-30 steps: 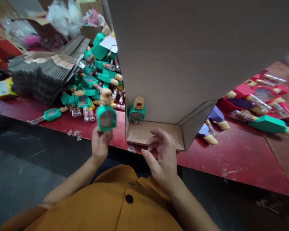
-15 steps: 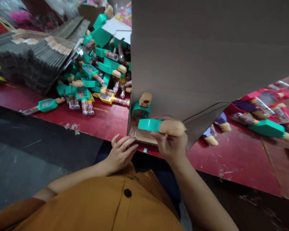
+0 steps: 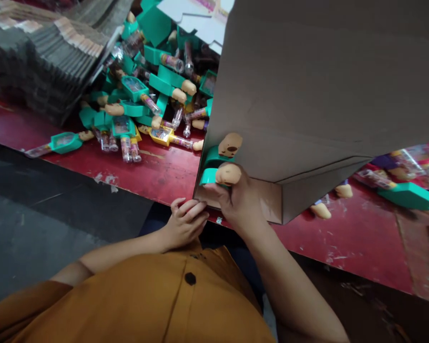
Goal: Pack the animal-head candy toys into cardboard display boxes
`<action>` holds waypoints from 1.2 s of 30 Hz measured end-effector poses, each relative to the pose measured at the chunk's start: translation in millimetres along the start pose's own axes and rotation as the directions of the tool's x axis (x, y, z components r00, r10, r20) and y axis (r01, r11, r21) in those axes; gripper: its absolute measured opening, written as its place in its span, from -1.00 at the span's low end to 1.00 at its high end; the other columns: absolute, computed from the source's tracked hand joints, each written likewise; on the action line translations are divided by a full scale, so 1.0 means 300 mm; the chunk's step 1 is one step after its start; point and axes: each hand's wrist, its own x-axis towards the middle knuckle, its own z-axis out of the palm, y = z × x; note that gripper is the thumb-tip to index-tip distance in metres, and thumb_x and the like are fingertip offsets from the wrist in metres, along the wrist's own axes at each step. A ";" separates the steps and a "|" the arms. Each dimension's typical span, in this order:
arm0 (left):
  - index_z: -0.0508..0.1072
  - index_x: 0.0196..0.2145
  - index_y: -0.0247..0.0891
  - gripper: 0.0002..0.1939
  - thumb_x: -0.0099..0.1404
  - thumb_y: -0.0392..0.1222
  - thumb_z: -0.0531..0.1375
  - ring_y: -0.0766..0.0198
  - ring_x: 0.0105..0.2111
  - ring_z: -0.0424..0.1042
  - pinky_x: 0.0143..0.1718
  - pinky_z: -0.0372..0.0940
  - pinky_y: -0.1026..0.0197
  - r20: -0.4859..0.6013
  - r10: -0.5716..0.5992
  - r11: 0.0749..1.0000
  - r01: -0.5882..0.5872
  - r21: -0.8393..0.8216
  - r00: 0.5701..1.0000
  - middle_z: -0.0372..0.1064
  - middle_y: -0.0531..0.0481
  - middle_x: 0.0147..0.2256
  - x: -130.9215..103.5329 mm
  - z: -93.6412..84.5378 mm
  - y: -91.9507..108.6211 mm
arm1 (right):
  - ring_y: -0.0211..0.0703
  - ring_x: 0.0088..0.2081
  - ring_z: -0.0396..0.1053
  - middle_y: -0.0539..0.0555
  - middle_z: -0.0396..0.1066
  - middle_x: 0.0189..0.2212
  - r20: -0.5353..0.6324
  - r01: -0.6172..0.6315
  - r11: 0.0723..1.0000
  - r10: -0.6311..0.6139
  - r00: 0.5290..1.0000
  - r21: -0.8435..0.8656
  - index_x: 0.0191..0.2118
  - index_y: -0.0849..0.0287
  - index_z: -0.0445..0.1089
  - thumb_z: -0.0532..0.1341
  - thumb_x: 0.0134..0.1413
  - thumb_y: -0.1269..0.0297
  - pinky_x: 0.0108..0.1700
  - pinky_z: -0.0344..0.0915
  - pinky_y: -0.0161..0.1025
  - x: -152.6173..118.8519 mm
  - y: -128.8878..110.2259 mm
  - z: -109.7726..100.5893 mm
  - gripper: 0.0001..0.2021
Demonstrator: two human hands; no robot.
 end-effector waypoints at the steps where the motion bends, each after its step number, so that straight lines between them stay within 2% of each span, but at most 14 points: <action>1: 0.45 -0.23 -0.15 -0.85 0.25 -0.26 0.13 0.24 -0.09 0.34 0.08 -0.02 0.04 -0.005 -0.002 1.000 0.002 -0.003 1.000 0.48 0.02 -0.15 0.001 0.001 -0.002 | -0.17 -0.43 0.33 0.05 0.34 -0.49 0.001 -0.009 1.000 0.009 1.000 0.001 -0.41 0.11 0.27 0.07 0.17 -0.02 -0.41 0.26 -0.23 0.002 0.009 0.011 -0.69; 3: 0.45 -0.23 -0.18 -0.85 0.24 -0.27 0.14 0.24 -0.08 0.33 0.07 -0.01 0.04 -0.023 -0.004 1.000 0.003 -0.023 1.000 0.48 0.02 -0.15 0.001 0.003 -0.006 | -0.18 -0.45 0.32 0.04 0.33 -0.49 -0.006 0.005 1.000 -0.005 1.000 0.006 -0.35 0.12 0.28 0.08 0.16 -0.05 -0.43 0.25 -0.23 0.002 0.019 0.016 -0.68; 6: 0.44 -0.22 -0.22 -0.84 0.21 -0.29 0.16 0.27 -0.06 0.31 0.07 -0.01 0.06 -0.053 0.015 0.998 -0.018 -0.062 0.998 0.48 0.02 -0.15 -0.001 0.004 -0.005 | -0.17 -0.47 0.31 0.02 0.34 -0.50 -0.166 0.077 0.996 -0.083 0.983 -0.046 -0.20 0.11 0.35 0.20 0.07 -0.01 -0.42 0.26 -0.21 0.003 0.014 -0.009 -0.70; 11: 0.41 -0.27 -0.21 -0.91 0.27 -0.24 0.13 0.30 -0.08 0.34 0.01 0.09 0.13 -0.053 0.022 0.984 -0.031 -0.175 0.998 0.47 0.01 -0.15 0.017 -0.033 -0.017 | -0.14 -0.32 0.42 0.07 0.46 -0.32 -0.286 0.377 0.888 -0.445 0.849 -0.262 0.13 0.10 0.29 0.29 -0.01 0.48 -0.25 0.35 -0.22 0.039 0.011 -0.032 -0.47; 13: 0.39 -0.27 -0.20 -0.90 0.30 -0.22 0.08 0.30 -0.12 0.36 -0.07 0.19 0.19 -0.084 -0.016 0.968 -0.006 -0.251 0.996 0.44 -0.03 -0.17 0.040 -0.072 -0.066 | -0.17 -0.30 0.43 0.06 0.48 -0.29 -0.294 0.372 0.885 -0.448 0.844 -0.280 0.17 0.10 0.24 0.27 0.00 0.53 -0.22 0.36 -0.25 0.046 0.017 -0.025 -0.42; 15: 0.36 -0.20 -0.19 -0.87 0.30 -0.25 0.07 0.27 -0.11 0.36 -0.07 0.23 0.18 -0.205 -0.165 0.979 0.135 -0.155 0.965 0.39 -0.07 -0.17 0.070 -0.118 -0.159 | -0.13 -0.26 0.43 0.07 0.47 -0.24 -0.281 0.321 0.899 -0.404 0.871 -0.297 0.20 0.09 0.20 0.27 0.03 0.42 -0.18 0.36 -0.21 0.033 0.022 -0.020 -0.42; 16: 0.34 -0.15 -0.21 -0.83 0.28 -0.25 0.08 0.22 -0.08 0.35 -0.04 0.24 0.13 -0.286 -0.279 0.960 0.276 -0.052 0.917 0.36 -0.11 -0.15 0.086 -0.142 -0.221 | -0.09 -0.23 0.43 0.09 0.46 -0.23 -0.281 0.301 0.906 -0.384 0.879 -0.298 0.21 0.10 0.17 0.28 0.04 0.35 -0.17 0.36 -0.17 0.017 0.023 -0.020 -0.41; 18: 0.28 -0.04 -0.28 -0.68 0.24 -0.22 0.14 0.06 0.02 0.29 0.04 0.20 -0.02 -0.389 -0.537 0.773 0.621 0.127 0.748 0.29 -0.24 -0.06 0.116 -0.186 -0.354 | -0.05 -0.23 0.41 0.10 0.45 -0.27 -0.303 0.296 0.917 -0.372 0.878 -0.267 0.21 0.14 0.16 0.29 0.03 0.23 -0.20 0.35 -0.15 -0.029 0.025 -0.022 -0.39; 19: 0.24 0.00 -0.34 -0.59 0.22 -0.19 0.16 -0.03 0.05 0.26 0.06 0.18 -0.09 -0.365 -0.679 0.626 0.762 0.167 0.637 0.26 -0.31 -0.02 0.128 -0.206 -0.417 | -0.07 -0.26 0.40 0.09 0.44 -0.30 -0.322 0.296 0.927 -0.359 0.876 -0.229 0.20 0.15 0.17 0.31 0.01 0.25 -0.24 0.34 -0.16 -0.058 0.026 -0.025 -0.38; 21: 0.18 0.06 -0.40 -0.50 0.21 -0.16 0.16 -0.10 0.05 0.28 0.03 0.22 -0.12 -0.218 -0.867 0.406 0.889 0.213 0.448 0.27 -0.37 0.00 0.143 -0.234 -0.513 | -0.16 -0.35 0.38 0.07 0.41 -0.31 -0.343 0.289 0.950 -0.312 0.886 -0.116 0.15 0.15 0.23 0.34 -0.05 0.37 -0.31 0.33 -0.22 -0.117 0.028 -0.031 -0.40; 23: 0.16 0.08 -0.39 -0.49 0.22 -0.17 0.15 -0.08 -0.04 0.39 -0.04 0.29 -0.06 -0.078 -0.922 0.352 0.907 0.232 0.378 0.33 -0.34 -0.04 0.149 -0.244 -0.560 | -0.19 -0.36 0.38 0.09 0.40 -0.28 -0.325 0.249 0.968 -0.245 0.913 -0.031 0.11 0.17 0.27 0.32 -0.07 0.49 -0.33 0.34 -0.24 -0.170 0.032 -0.035 -0.44; 30: 0.07 0.17 -0.43 -0.45 0.24 -0.26 0.08 -0.11 -0.10 0.46 -0.07 0.32 -0.05 -0.068 -0.913 0.389 0.909 0.152 0.402 0.37 -0.43 -0.06 0.152 -0.196 -0.532 | -0.14 -0.32 0.41 0.12 0.43 -0.34 -0.249 0.180 0.983 -0.184 0.951 -0.039 -0.03 0.24 0.33 0.21 0.06 0.49 -0.34 0.37 -0.21 -0.244 0.028 -0.037 -0.69; 33: -0.07 0.19 -0.44 -0.47 0.29 -0.30 -0.05 0.00 0.00 0.39 0.02 0.27 0.01 -0.136 -0.903 0.400 0.913 0.079 0.407 0.26 -0.45 0.05 0.126 -0.174 -0.503 | -0.17 -0.29 0.41 0.12 0.43 -0.32 -0.249 0.210 0.978 -0.204 0.947 0.000 -0.03 0.24 0.32 0.20 0.03 0.55 -0.29 0.40 -0.24 -0.265 0.007 -0.041 -0.66; 36: -0.12 0.18 -0.46 -0.48 0.32 -0.24 -0.08 0.05 0.08 0.29 0.08 0.22 0.03 -0.312 -0.820 0.520 0.853 -0.053 0.480 0.14 -0.48 0.09 0.063 -0.147 -0.443 | -0.19 -0.25 0.42 0.11 0.42 -0.29 -0.251 0.242 0.968 -0.219 0.943 0.064 0.00 0.23 0.30 0.18 -0.01 0.64 -0.25 0.41 -0.25 -0.289 -0.024 -0.037 -0.58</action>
